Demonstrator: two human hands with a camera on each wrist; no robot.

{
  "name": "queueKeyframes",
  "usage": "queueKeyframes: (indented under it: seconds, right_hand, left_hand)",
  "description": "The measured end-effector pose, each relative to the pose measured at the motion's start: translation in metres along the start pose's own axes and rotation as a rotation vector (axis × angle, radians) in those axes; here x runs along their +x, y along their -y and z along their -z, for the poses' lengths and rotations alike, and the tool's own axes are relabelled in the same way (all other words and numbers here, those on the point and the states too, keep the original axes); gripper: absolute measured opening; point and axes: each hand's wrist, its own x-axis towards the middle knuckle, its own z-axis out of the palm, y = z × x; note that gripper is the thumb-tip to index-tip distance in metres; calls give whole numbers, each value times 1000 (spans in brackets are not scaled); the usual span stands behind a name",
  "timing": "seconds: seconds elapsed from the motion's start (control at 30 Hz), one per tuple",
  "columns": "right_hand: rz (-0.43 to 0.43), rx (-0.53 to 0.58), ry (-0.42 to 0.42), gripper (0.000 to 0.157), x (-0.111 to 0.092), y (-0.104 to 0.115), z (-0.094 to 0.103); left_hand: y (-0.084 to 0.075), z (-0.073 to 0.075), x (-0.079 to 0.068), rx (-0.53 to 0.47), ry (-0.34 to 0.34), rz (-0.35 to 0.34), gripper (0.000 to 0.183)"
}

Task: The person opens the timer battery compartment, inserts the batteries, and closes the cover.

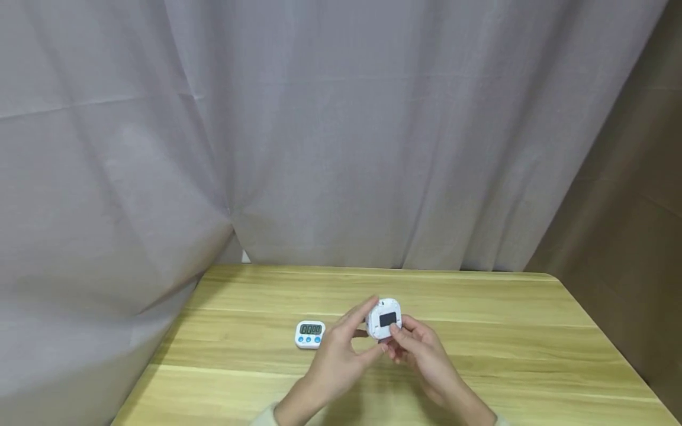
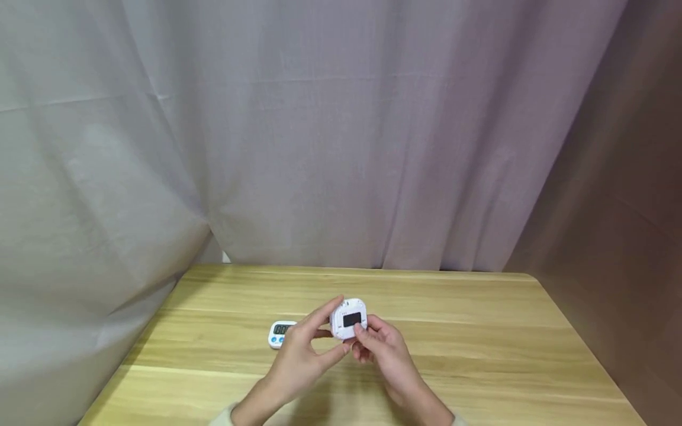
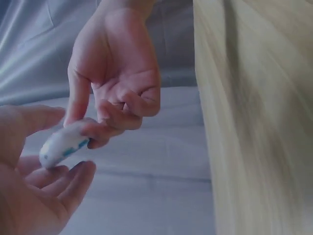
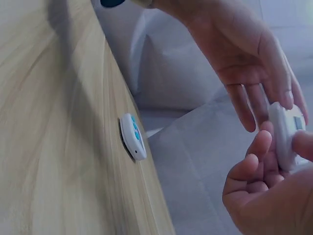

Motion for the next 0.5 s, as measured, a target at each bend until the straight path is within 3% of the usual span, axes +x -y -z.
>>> queueKeyframes:
  seconds: [0.1,0.3,0.4,0.5]
  right_hand:
    - [20,54,110,27,2,3,1]
    - [37,185,259,44,3,7,-2]
    - [41,199,301,47,3,4,-5]
    - [50,168,347,48,3,1,-7]
  left_hand:
    - [-1,3,4,106,-12,-72,89]
    - [0,7,14,151,-30,-158,88]
    - [1,7,12,155,-28,-154,85]
    - [2,8,9,117,-33,-99,83]
